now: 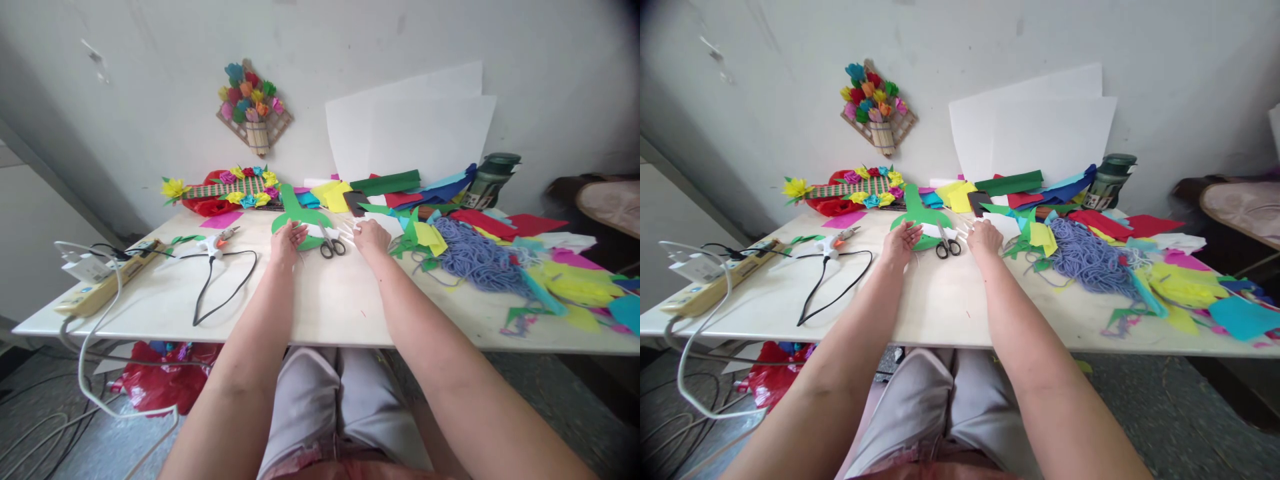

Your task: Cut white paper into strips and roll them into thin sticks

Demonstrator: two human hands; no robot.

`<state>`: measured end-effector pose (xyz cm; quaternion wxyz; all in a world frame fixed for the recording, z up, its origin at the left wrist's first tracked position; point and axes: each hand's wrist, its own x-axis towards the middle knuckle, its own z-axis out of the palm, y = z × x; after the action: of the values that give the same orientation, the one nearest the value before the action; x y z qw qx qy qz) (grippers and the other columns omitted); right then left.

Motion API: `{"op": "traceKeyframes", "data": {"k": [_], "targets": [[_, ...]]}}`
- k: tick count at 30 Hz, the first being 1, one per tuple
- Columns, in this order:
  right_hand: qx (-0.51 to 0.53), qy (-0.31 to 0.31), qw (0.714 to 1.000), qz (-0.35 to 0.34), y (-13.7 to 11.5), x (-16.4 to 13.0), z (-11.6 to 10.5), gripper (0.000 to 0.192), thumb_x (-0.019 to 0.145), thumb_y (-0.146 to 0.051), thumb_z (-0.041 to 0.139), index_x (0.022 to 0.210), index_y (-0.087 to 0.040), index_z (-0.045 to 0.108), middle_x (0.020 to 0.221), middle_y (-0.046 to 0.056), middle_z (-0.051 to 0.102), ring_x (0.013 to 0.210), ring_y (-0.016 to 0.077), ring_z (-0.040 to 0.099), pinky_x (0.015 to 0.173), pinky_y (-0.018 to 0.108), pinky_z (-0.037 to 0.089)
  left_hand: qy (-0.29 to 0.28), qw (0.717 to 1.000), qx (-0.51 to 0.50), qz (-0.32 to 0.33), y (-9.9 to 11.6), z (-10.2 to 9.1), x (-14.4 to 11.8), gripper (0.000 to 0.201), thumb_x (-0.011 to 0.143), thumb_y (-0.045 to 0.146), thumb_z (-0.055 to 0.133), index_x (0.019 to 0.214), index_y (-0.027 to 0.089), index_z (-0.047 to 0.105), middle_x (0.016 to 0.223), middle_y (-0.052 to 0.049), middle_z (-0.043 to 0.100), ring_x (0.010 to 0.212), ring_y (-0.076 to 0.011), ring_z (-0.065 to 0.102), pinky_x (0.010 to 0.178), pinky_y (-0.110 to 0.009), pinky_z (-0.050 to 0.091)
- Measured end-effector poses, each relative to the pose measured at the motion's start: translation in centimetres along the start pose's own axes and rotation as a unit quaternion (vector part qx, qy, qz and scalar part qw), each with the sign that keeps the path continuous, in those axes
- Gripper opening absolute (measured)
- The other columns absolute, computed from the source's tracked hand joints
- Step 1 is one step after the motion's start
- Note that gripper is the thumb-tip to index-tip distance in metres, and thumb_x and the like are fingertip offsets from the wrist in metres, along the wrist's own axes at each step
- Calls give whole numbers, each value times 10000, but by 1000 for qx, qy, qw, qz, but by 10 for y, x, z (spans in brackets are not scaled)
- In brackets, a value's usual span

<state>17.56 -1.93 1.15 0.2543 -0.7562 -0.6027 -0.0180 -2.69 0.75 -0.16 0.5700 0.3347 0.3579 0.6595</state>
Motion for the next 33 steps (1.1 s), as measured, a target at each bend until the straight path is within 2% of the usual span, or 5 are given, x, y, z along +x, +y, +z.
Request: {"op": "traceKeyframes", "data": {"k": [6,14,17,23,33], "targets": [[-12,-44,992,-115,-18,-10,0,359,834,-395,512,1117,-238,668,1083,105,673,1018,262,596,818,346,424,64,998,-17,0,2,-2,3,245,833,379,518,849,144,584,738,-71,684,693,-129,664,653,-220,488],[-90,-87,969,-213,-34,-25,-3,370,801,-411,505,1046,-182,661,1039,120,685,1012,261,599,865,377,388,73,996,-42,6,2,1,3,229,851,326,495,788,125,585,717,-80,674,674,-133,661,701,-249,498],[-96,-101,969,-203,-38,-26,-4,393,799,-441,508,1049,-173,650,1020,127,688,1010,258,604,862,371,390,65,997,-39,3,2,4,1,218,855,312,498,788,122,583,720,-82,674,702,-145,667,732,-263,505],[-96,-108,980,-134,-44,-27,-2,457,787,-502,530,1043,-145,659,1021,160,681,1036,277,599,856,364,404,46,999,-7,-2,1,6,-1,217,836,321,536,797,112,582,752,-101,676,750,-170,676,736,-272,510],[-104,-97,977,-159,-45,-27,-2,292,802,-237,522,1039,-151,670,1021,170,680,986,278,629,775,341,456,51,999,12,-6,-4,3,2,204,819,316,556,802,115,583,719,-97,675,700,-169,674,711,-276,524]]}}
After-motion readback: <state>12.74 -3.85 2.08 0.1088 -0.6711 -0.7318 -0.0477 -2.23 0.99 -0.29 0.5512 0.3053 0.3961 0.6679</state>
